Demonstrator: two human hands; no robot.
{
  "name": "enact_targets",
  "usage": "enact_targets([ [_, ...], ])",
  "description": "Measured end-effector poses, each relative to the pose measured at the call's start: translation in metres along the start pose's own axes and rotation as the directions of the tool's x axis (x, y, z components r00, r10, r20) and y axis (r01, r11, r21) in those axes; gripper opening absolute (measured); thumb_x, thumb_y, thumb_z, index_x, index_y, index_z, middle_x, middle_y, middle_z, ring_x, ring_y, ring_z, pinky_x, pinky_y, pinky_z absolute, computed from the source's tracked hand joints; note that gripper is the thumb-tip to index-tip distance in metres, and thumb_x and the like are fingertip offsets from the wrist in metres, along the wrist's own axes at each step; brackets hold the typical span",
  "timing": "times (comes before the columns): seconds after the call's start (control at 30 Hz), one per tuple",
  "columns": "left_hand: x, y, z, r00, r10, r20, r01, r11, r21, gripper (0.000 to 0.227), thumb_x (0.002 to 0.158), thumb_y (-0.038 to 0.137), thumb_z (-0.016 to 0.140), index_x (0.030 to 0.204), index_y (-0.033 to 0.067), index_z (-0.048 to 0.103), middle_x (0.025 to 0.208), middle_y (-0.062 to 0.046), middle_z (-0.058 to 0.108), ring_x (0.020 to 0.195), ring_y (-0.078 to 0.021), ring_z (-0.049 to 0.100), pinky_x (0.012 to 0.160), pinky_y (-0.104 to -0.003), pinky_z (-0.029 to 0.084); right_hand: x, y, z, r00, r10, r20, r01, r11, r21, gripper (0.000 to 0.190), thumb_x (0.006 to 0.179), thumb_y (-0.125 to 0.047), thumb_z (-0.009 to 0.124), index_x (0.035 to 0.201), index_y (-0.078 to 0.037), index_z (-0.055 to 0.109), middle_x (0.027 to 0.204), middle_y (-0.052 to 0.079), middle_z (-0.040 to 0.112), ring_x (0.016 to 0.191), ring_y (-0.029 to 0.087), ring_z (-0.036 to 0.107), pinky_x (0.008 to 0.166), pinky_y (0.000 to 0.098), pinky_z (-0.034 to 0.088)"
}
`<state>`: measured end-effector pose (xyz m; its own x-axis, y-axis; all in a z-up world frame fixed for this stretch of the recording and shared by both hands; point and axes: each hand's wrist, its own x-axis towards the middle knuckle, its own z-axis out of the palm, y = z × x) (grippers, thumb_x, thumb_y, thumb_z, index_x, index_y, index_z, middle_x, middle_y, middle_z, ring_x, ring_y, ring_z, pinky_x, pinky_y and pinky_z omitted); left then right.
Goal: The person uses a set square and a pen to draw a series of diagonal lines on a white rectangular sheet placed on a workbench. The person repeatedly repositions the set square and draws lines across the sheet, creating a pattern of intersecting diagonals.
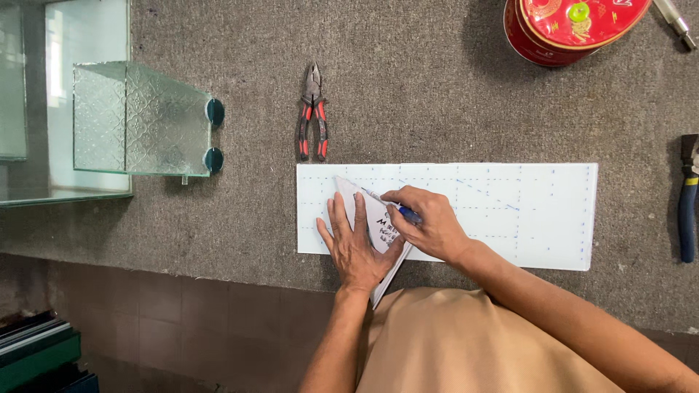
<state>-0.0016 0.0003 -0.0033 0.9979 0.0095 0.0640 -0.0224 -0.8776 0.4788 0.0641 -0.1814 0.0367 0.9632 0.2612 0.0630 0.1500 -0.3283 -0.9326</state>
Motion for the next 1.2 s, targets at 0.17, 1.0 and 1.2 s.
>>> enact_targets([
  [0.17, 0.0, 0.0, 0.001, 1.0, 0.003, -0.001, -0.003, 1.0, -0.011, 0.122, 0.074, 0.071, 0.086, 0.173, 0.0163, 0.04, 0.178, -0.03, 0.026, 0.165, -0.0523, 0.025, 0.125, -0.078, 0.014, -0.001, -0.005, -0.012, 1.0, -0.001, -0.021, 0.001, 1.0, -0.019, 0.019, 0.101, -0.012, 0.07, 0.114, -0.004, 0.083, 0.09, 0.019, 0.082, 0.085, 0.04, 0.081, 0.078, 0.0468, 0.065],
  [1.0, 0.002, 0.003, -0.005, 0.998, -0.023, 0.062, 0.024, 0.999, -0.021, 0.121, 0.078, 0.07, 0.083, 0.175, 0.0167, 0.035, 0.18, -0.028, 0.021, 0.167, -0.0511, 0.019, 0.127, -0.076, 0.008, -0.018, -0.014, -0.023, 0.997, 0.075, -0.004, -0.075, 0.997, 0.002, 0.023, 0.101, -0.011, 0.068, 0.115, 0.0, 0.083, 0.084, 0.02, 0.082, 0.076, 0.034, 0.081, 0.069, 0.0431, 0.065],
  [1.2, 0.002, 0.003, -0.004, 0.999, -0.013, 0.043, 0.013, 1.0, -0.004, 0.123, 0.075, 0.066, 0.087, 0.175, 0.0149, 0.035, 0.18, -0.029, 0.022, 0.166, -0.0516, 0.021, 0.127, -0.076, 0.009, -0.02, -0.011, -0.028, 0.995, 0.098, -0.013, -0.098, 0.995, 0.008, 0.023, 0.102, -0.011, 0.068, 0.115, 0.0, 0.083, 0.085, 0.02, 0.082, 0.077, 0.033, 0.081, 0.07, 0.0419, 0.065],
])
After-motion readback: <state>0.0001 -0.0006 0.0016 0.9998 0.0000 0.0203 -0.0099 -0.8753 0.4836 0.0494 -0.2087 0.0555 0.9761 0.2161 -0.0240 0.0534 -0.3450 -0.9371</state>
